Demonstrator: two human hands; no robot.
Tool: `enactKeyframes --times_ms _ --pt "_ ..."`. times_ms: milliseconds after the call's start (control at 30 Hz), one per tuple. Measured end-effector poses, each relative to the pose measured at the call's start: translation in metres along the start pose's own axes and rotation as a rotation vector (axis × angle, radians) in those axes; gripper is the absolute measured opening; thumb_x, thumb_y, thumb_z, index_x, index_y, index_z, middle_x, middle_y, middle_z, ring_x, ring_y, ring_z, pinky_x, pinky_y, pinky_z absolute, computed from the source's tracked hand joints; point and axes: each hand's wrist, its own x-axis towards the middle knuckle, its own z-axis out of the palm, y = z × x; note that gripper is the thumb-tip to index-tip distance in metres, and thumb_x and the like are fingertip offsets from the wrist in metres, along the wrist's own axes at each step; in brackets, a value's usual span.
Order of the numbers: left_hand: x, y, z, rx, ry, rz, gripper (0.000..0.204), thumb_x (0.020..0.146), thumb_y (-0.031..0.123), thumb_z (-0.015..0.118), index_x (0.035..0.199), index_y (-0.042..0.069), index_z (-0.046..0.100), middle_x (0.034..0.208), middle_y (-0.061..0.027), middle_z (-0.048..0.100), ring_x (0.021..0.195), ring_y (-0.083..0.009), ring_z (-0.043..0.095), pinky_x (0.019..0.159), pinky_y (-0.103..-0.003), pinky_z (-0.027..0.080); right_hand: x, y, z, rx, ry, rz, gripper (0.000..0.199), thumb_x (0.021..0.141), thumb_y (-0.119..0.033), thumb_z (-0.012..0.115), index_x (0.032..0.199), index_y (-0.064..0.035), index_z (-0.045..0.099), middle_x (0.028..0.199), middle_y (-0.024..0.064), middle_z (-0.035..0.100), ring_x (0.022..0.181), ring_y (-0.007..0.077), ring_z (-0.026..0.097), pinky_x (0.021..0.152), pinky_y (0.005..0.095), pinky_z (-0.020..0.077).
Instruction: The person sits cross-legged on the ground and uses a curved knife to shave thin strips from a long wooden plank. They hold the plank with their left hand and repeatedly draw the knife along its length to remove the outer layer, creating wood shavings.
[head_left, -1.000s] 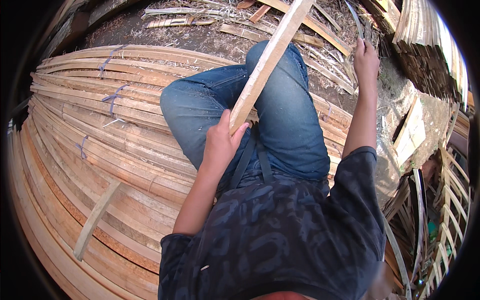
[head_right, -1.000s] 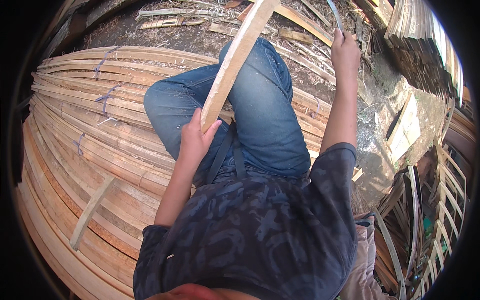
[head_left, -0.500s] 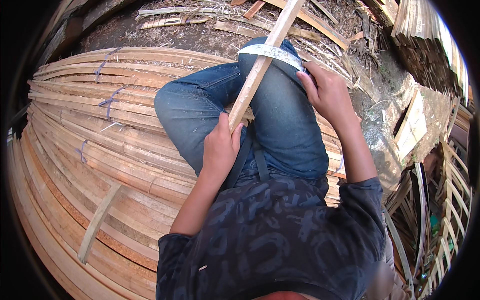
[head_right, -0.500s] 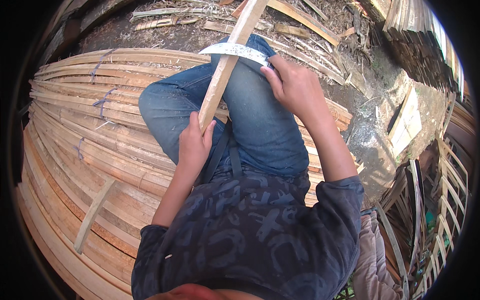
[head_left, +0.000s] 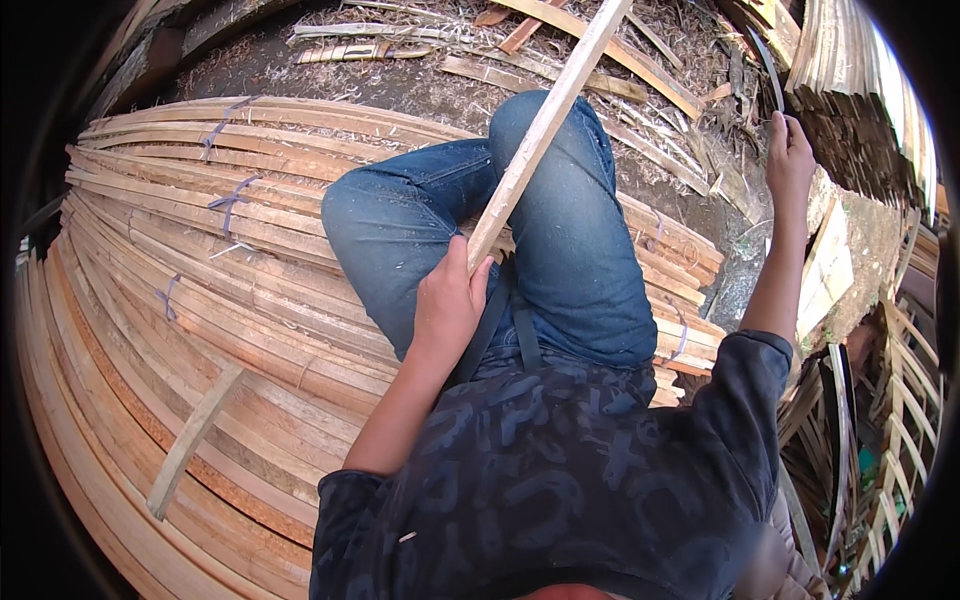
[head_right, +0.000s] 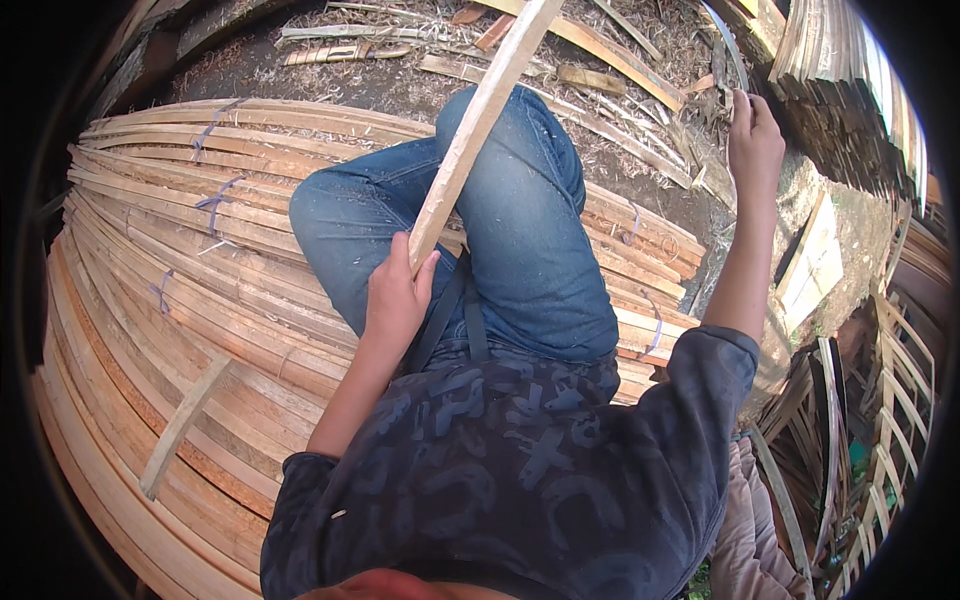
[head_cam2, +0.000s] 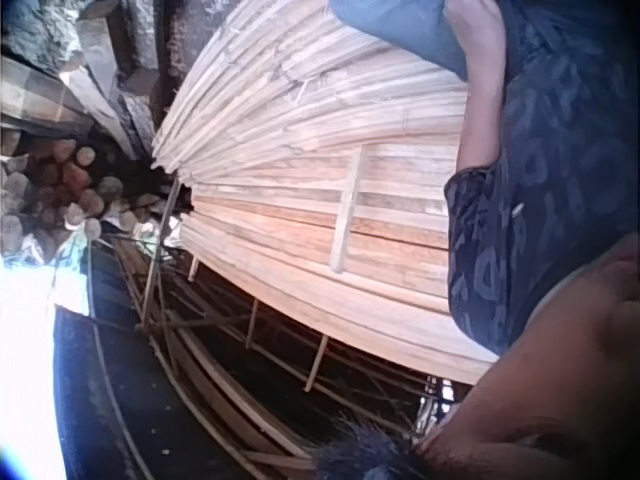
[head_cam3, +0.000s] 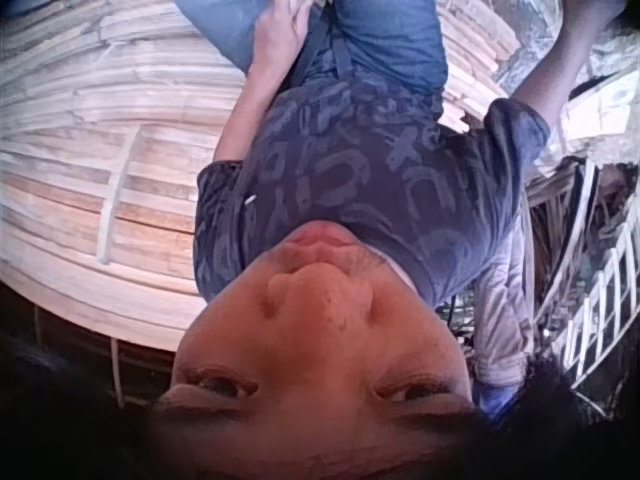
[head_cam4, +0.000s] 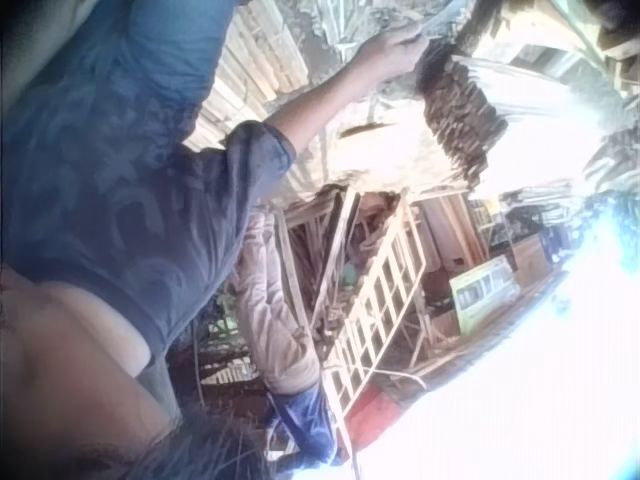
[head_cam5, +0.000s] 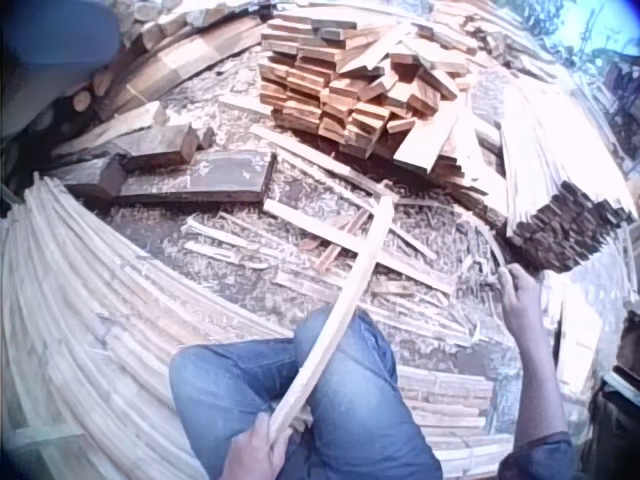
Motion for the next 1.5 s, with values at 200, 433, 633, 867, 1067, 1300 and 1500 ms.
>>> enactKeyframes --times_ms 200,433,633,867,1067,1300,1500 --pt "-0.003 0.005 0.001 -0.004 -0.019 0.01 0.023 0.095 0.018 0.059 0.097 0.001 0.044 0.077 -0.025 0.063 0.072 -0.0454 0.063 0.059 -0.051 0.048 -0.086 -0.097 0.006 0.265 -0.247 -0.305 0.024 0.095 -0.026 0.061 0.101 -0.003 0.064 0.067 0.0174 0.063 0.059 0.0319 0.063 0.056 0.0377 0.047" --pt "-0.004 0.007 -0.001 0.019 -0.006 -0.033 0.024 0.094 0.016 0.062 0.105 -0.001 0.049 0.08 -0.0299 0.063 0.076 -0.0481 0.063 0.06 -0.049 0.048 -0.087 -0.123 0.031 0.145 -0.36 -0.506 0.025 0.094 -0.034 0.061 0.095 -0.0094 0.066 0.068 0.0115 0.065 0.064 0.0315 0.066 0.057 0.041 0.0506" --pt "-0.004 0.008 0.0 0.026 0.019 -0.027 0.024 0.094 0.017 0.063 0.106 0.0 0.05 0.08 -0.0298 0.063 0.078 -0.0483 0.063 0.06 -0.049 0.048 -0.073 -0.115 0.035 0.103 -0.234 -0.605 0.027 0.093 -0.039 0.061 0.098 -0.013 0.068 0.071 0.0098 0.066 0.066 0.0303 0.066 0.057 0.0412 0.0516" --pt "-0.005 0.008 -0.003 0.026 0.0 -0.027 0.025 0.094 0.02 0.061 0.101 0.002 0.045 0.078 -0.0251 0.064 0.073 -0.0456 0.063 0.06 -0.052 0.048 -0.067 -0.114 0.04 0.058 -0.195 -0.606 0.027 0.092 -0.04 0.062 0.102 -0.0154 0.066 0.073 0.0106 0.067 0.069 0.0299 0.066 0.059 0.0415 0.0508" --pt "-0.002 0.007 -0.003 -0.031 0.015 -0.014 0.026 0.093 0.019 0.064 0.1 0.001 0.047 0.078 -0.0288 0.064 0.076 -0.0471 0.064 0.06 -0.051 0.048 -0.062 -0.111 0.039 0.008 -0.203 -0.592 0.028 0.092 -0.041 0.061 0.097 -0.0126 0.065 0.07 0.0107 0.065 0.066 0.0304 0.065 0.058 0.0405 0.0495" --pt "-0.004 0.001 -0.003 -0.077 -0.008 -0.017 0.026 0.094 0.019 0.062 0.1 0.001 0.044 0.077 -0.0288 0.063 0.077 -0.0484 0.063 0.06 -0.053 0.048 -0.062 -0.112 0.042 -0.012 -0.151 -0.585 0.028 0.093 -0.04 0.061 0.099 -0.0128 0.066 0.069 0.0122 0.066 0.066 0.0329 0.065 0.058 0.0421 0.0496" --pt "-0.003 -0.001 -0.004 -0.068 -0.038 -0.021 0.024 0.094 0.017 0.06 0.1 0.002 0.043 0.079 -0.0253 0.063 0.077 -0.0464 0.062 0.062 -0.053 0.048 -0.097 -0.129 0.038 0.053 -0.195 -0.615 0.025 0.094 -0.036 0.059 0.098 -0.0105 0.062 0.072 0.013 0.065 0.064 0.0348 0.065 0.056 0.044 0.05"
